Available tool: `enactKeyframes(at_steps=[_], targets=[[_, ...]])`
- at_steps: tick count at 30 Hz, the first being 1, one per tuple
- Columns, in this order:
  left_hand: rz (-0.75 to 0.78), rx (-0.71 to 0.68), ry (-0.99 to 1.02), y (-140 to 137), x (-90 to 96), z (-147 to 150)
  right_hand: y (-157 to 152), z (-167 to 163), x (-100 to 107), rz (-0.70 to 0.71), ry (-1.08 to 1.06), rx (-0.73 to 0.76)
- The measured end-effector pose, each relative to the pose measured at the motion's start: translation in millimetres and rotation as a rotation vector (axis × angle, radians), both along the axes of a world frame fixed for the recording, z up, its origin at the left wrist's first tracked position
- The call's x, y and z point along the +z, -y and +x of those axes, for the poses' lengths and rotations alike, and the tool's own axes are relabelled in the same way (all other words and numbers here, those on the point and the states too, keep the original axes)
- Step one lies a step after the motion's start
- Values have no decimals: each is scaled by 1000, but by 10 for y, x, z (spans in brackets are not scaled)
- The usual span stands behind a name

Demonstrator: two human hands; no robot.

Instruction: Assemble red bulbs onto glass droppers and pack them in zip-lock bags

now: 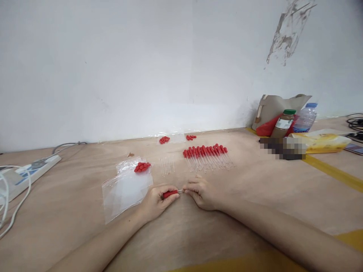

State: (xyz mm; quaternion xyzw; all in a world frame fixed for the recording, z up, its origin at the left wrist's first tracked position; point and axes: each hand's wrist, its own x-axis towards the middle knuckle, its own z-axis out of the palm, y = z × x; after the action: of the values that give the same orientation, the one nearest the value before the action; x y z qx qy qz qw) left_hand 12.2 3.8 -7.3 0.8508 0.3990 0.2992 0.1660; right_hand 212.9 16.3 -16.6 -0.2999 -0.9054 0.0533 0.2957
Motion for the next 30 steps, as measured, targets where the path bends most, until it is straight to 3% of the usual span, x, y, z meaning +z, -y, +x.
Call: enactKeyframes(at_steps=[6,13,18,22,26,30], targets=[[-62,-39,25,-24,-13,-18,11,10,-6,10,19,-2],[-265,-59,181,-124,-4,-93,17,29,-12,80,3,42],[-282,-18,183,-121,-45,-89,15,71,-12,141,13,-58],[-128,82,204,-87,-47,-71,-25,118,9,230,51,-189],[37,161,128,-72,-27,-76,-184,205,-13,124,-142,-339],[57,114,74,-63,-28,-76,-414,361,-91,-91,-405,-526]])
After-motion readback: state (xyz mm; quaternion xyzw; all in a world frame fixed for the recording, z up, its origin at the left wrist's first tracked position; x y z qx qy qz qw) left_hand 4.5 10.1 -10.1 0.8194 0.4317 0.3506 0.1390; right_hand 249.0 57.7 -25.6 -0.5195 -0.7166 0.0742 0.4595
